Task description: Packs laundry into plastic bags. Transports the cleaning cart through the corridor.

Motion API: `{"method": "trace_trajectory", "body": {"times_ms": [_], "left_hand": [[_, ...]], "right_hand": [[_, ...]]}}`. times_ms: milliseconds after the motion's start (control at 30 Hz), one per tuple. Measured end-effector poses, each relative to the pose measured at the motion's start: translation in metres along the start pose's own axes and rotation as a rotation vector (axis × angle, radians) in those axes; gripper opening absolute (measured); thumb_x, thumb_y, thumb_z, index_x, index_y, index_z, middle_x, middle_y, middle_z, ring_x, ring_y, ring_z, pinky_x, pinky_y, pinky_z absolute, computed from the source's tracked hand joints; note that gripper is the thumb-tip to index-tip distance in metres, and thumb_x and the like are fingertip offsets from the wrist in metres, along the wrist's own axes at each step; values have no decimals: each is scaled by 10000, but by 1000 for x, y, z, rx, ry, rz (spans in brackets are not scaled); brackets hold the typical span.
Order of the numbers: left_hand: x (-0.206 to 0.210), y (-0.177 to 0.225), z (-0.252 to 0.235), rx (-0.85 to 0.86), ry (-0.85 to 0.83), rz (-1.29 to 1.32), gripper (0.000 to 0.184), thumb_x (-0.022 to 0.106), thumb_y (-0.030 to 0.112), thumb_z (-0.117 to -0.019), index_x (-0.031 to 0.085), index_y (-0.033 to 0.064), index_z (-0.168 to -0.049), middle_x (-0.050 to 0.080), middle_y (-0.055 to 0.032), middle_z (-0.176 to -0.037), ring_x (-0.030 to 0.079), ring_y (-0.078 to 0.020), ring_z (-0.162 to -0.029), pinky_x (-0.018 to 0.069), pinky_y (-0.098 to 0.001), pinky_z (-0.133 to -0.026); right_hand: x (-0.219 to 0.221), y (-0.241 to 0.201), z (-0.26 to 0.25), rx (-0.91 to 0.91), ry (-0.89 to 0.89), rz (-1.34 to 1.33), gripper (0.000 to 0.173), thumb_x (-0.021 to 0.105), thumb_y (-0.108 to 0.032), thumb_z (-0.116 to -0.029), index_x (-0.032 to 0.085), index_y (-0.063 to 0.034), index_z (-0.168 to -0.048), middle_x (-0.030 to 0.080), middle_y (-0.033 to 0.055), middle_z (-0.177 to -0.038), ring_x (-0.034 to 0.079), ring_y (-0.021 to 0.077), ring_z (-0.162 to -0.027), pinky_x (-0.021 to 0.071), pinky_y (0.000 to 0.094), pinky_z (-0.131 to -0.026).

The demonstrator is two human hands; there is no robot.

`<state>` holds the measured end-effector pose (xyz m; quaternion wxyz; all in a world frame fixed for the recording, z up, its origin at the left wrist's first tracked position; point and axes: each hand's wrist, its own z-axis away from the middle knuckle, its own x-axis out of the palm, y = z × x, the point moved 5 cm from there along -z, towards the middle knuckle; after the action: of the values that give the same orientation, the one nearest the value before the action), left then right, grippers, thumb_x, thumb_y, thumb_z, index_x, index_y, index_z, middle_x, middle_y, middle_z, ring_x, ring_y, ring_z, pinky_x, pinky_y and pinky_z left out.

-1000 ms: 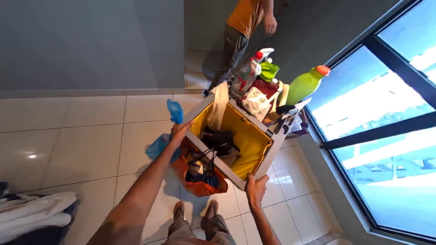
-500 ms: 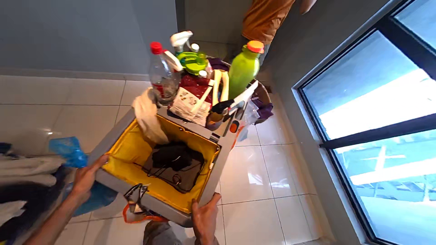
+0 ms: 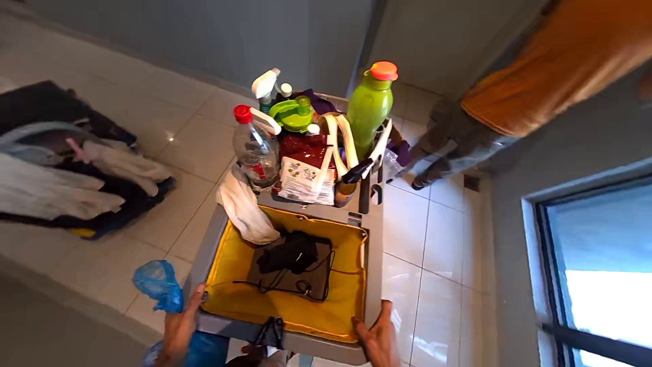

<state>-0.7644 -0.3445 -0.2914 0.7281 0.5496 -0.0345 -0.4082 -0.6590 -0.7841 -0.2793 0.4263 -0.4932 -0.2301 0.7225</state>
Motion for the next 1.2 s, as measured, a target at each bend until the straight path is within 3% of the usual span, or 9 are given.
{"method": "trace_trajectory", "body": {"times_ms": [33, 133, 400, 533, 700, 800, 1000, 1100, 1200], "left_hand": [[8, -3, 12, 14, 34, 26, 683, 667, 349, -969, 413, -52, -1461, 607, -175, -1313, 606, -149, -1173, 500, -343, -1021], [37, -5, 40, -14, 104, 90, 645, 724, 317, -927, 490, -69, -1388, 660, -155, -1221, 649, -123, -1090, 535, -327, -979], [135, 34, 47, -111, 262, 153, 626, 803, 222, -869, 544, -136, -1312, 659, -255, -1226, 634, -244, -1180, 494, -409, -1055], [186, 64, 20, -144, 370, 306, 652, 838, 200, -836, 529, -150, -1290, 671, -240, -1166, 654, -202, -1122, 522, -367, -1014], [234, 102, -38, -254, 441, 376, 601, 860, 262, -822, 601, -108, -1218, 720, -187, -1073, 700, -196, -1039, 550, -392, -972], [254, 127, -78, -277, 463, 400, 594, 862, 312, -828, 617, -78, -1202, 723, -169, -1058, 702, -211, -1030, 554, -415, -966], [282, 183, -173, -302, 523, 433, 572, 845, 382, -841, 649, -55, -1154, 726, -167, -998, 710, -241, -980, 561, -457, -921], [289, 209, -223, -329, 580, 431, 558, 838, 415, -843, 665, -45, -1106, 720, -161, -932, 709, -254, -912, 564, -477, -862], [287, 236, -280, -306, 648, 430, 535, 831, 403, -856, 675, -42, -1109, 724, -171, -968, 706, -265, -961, 558, -486, -898]], "right_hand": [[-11, -1, -15, -27, -17, 46, 860, 808, -142, -721, 362, 64, -1427, 703, 210, -986, 733, 274, -897, 607, 488, -793], [-39, -13, -69, -94, -61, 144, 859, 817, -160, -741, 360, 69, -1432, 692, 234, -1025, 725, 286, -910, 600, 506, -806], [-63, -95, -246, -289, -179, 312, 778, 753, -122, -800, 359, 53, -1448, 655, 250, -1166, 712, 263, -985, 603, 492, -844], [-48, -156, -340, -345, -194, 420, 777, 762, -134, -835, 359, 32, -1479, 638, 289, -1222, 692, 353, -1053, 569, 576, -896], [-12, -228, -449, -415, -103, 600, 791, 794, -247, -842, 410, -37, -1500, 633, 342, -1238, 626, 516, -1145, 462, 740, -937], [21, -283, -496, -422, -66, 708, 749, 801, -294, -877, 446, -87, -1503, 630, 333, -1272, 602, 548, -1181, 430, 783, -934], [99, -394, -586, -575, -10, 837, 722, 790, -350, -881, 473, -79, -1470, 633, 336, -1262, 620, 571, -1123, 444, 798, -852], [142, -449, -626, -700, 15, 792, 743, 829, -366, -826, 505, -61, -1421, 623, 330, -1266, 622, 559, -1107, 456, 789, -824], [192, -506, -668, -889, 5, 732, 766, 829, -393, -805, 527, 3, -1387, 566, 336, -1334, 572, 536, -1213, 470, 738, -911]]}}
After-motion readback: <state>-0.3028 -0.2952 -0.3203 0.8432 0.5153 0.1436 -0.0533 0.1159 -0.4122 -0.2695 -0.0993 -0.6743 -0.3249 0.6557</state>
